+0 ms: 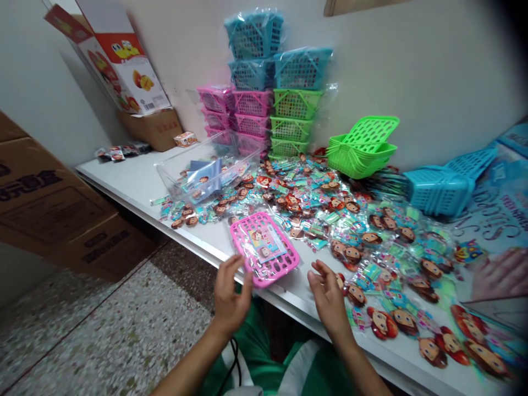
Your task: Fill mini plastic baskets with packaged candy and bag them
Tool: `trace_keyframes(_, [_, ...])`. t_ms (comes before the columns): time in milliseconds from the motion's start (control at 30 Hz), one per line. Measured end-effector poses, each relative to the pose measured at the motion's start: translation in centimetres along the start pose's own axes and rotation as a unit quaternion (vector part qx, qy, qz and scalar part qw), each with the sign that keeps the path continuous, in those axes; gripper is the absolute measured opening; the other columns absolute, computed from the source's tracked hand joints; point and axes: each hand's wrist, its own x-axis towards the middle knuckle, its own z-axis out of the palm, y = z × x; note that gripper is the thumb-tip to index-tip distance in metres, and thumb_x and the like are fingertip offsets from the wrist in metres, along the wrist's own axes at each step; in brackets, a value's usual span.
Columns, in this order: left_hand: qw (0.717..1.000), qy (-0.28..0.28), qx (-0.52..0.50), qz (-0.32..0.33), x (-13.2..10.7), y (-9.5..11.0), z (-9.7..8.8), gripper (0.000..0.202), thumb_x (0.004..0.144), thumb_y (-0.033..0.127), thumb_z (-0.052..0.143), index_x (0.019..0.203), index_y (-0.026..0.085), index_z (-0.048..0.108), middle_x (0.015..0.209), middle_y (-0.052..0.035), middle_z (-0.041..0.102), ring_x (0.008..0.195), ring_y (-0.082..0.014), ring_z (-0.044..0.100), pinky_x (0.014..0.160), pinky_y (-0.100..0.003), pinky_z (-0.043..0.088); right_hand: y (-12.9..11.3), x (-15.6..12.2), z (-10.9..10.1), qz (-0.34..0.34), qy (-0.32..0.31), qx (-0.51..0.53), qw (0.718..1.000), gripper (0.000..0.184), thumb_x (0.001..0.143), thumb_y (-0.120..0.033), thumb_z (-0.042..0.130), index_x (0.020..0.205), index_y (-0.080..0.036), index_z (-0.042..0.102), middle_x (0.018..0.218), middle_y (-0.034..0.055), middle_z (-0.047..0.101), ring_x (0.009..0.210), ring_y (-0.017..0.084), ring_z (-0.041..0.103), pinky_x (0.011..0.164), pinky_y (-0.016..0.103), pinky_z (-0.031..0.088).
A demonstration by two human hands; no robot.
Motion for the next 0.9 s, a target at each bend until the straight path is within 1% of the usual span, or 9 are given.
trace_keyframes(100, [0.966, 0.046, -0.081, -0.240, 2.0, -3.1, 0.0, 0.036, 0.081, 0.042, 0.057, 0.107, 0.018, 0.058, 0.107, -0.0095, 0.060, 0.096, -0.0210, 0.057, 0.082, -0.037, 0.048, 1.0, 0.2, 0.9, 0.125, -0.030, 0.105, 0.986, 0.056, 0.073, -0.052, 0.064, 0.116, -0.019, 0.049, 0.110, 0.0099, 0.063, 0.086, 0.019, 0.064, 0.066, 0.029, 0.054])
trace_keyframes(133, [0.956, 0.043, -0.097, -0.275, 2.6, -4.1, 0.1, 0.040, 0.080, 0.047, 0.056, 0.105, 0.016, 0.058, 0.100, -0.0094, 0.062, 0.091, -0.0207, 0.059, 0.078, -0.036, 0.050, 1.2, 0.1, 1.2, 0.161, -0.051, 0.125, 0.978, 0.054, 0.070, -0.052, 0.067, 0.110, -0.018, 0.052, 0.099, 0.0078, 0.065, 0.075, 0.017, 0.064, 0.058, 0.027, 0.052])
trace_keyframes(233, [0.937, 0.022, -0.132, -0.323, 2.8, -5.3, 0.7, 0.048, 0.079, 0.057, 0.052, 0.100, 0.013, 0.059, 0.093, -0.0096, 0.064, 0.085, -0.0211, 0.062, 0.070, -0.034, 0.052, 1.2, -0.6, 1.9, 0.227, -0.129, 0.160, 0.952, 0.041, 0.067, -0.051, 0.070, 0.086, -0.016, 0.059, 0.075, 0.0028, 0.066, 0.051, 0.010, 0.056, 0.041, 0.020, 0.044])
trace_keyframes(367, [0.920, 0.012, -0.153, -0.362, -0.5, -3.4, 1.2, 0.055, 0.084, 0.058, 0.043, 0.118, 0.015, 0.049, 0.115, -0.0156, 0.059, 0.096, -0.0232, 0.063, 0.073, -0.035, 0.053, 0.5, -1.4, 3.3, 0.244, -0.193, 0.172, 0.935, 0.040, 0.068, -0.053, 0.067, 0.074, -0.015, 0.061, 0.072, 0.0041, 0.067, 0.044, 0.007, 0.054, 0.037, 0.017, 0.040])
trace_keyframes(500, [0.937, -0.054, -0.117, -0.324, -5.5, -0.8, 1.0, 0.062, 0.084, 0.051, 0.050, 0.133, 0.019, 0.033, 0.129, -0.0161, 0.051, 0.110, -0.0225, 0.057, 0.080, -0.034, 0.051, 1.0, -1.3, 4.5, 0.220, -0.218, 0.128, 0.942, 0.038, 0.072, -0.052, 0.063, 0.076, -0.014, 0.063, 0.072, 0.0040, 0.069, 0.039, 0.006, 0.047, 0.034, 0.017, 0.030])
trace_keyframes(567, [0.945, -0.129, -0.058, -0.296, -6.9, -0.3, 1.1, 0.061, 0.077, 0.052, 0.057, 0.125, 0.017, 0.042, 0.111, -0.0135, 0.062, 0.090, -0.0219, 0.064, 0.068, -0.033, 0.052, 1.4, -1.0, 4.8, 0.195, -0.225, 0.104, 0.949, 0.035, 0.075, -0.049, 0.060, 0.077, -0.014, 0.063, 0.070, 0.0022, 0.068, 0.036, 0.004, 0.039, 0.034, 0.017, 0.022])
trace_keyframes(667, [0.933, -0.243, 0.054, -0.260, -6.9, -0.4, 1.5, 0.033, 0.085, 0.047, 0.046, 0.097, 0.018, 0.057, 0.072, -0.0032, 0.066, 0.061, -0.0184, 0.063, 0.055, -0.028, 0.044, 1.6, -0.6, 5.2, 0.166, -0.230, 0.089, 0.955, 0.030, 0.075, -0.045, 0.059, 0.075, -0.015, 0.062, 0.062, -0.0015, 0.063, 0.035, 0.004, 0.031, 0.035, 0.019, 0.018])
trace_keyframes(767, [0.937, -0.249, 0.138, -0.201, -5.9, -0.8, 2.1, 0.025, 0.091, 0.031, 0.036, 0.085, 0.020, 0.057, 0.070, -0.0036, 0.067, 0.066, -0.0192, 0.065, 0.058, -0.027, 0.039, 1.3, -0.5, 5.6, 0.159, -0.228, 0.079, 0.957, 0.028, 0.072, -0.044, 0.060, 0.071, -0.016, 0.060, 0.057, -0.0027, 0.060, 0.035, 0.005, 0.029, 0.036, 0.020, 0.018])
trace_keyframes(900, [0.943, -0.245, 0.145, -0.175, -5.5, -1.1, 2.4, 0.024, 0.090, 0.022, 0.034, 0.082, 0.020, 0.057, 0.073, -0.0056, 0.068, 0.068, -0.0201, 0.065, 0.058, -0.027, 0.037, 1.2, -0.5, 6.0, 0.172, -0.229, 0.079, 0.955, 0.029, 0.071, -0.046, 0.060, 0.070, -0.017, 0.058, 0.054, -0.0036, 0.058, 0.033, 0.005, 0.028, 0.037, 0.021, 0.016])
